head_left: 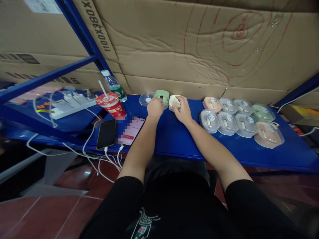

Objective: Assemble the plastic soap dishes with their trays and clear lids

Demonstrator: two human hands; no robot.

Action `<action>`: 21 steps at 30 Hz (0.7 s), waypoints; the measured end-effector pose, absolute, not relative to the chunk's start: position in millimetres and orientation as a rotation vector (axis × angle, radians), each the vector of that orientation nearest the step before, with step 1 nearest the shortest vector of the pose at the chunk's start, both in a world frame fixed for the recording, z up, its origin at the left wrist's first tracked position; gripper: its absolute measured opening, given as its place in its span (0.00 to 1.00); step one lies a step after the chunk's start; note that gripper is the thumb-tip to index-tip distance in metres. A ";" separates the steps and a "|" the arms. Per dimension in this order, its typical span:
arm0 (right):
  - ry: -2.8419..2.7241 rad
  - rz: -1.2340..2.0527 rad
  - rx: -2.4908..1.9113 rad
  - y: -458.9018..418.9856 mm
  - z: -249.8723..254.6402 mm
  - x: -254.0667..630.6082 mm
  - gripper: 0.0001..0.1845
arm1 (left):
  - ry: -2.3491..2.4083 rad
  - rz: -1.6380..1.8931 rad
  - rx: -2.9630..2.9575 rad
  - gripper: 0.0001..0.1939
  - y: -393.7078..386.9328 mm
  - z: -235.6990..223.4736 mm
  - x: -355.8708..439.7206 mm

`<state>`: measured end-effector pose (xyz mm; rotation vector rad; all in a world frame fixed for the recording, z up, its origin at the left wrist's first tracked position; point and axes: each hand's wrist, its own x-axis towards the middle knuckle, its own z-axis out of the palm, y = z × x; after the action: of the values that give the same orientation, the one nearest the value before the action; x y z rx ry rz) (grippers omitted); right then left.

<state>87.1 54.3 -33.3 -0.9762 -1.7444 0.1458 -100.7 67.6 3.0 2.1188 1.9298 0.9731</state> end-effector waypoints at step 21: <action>-2.183 -0.083 -1.811 -20.3 99.1 195.5 0.30 | 1.959 0.881 2.077 0.09 60.5 15.6 -96.3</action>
<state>195.5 -20.3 99.1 -1.8109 -2.1834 -0.0834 -96.3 60.5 15.6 2.0771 1.9594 0.8807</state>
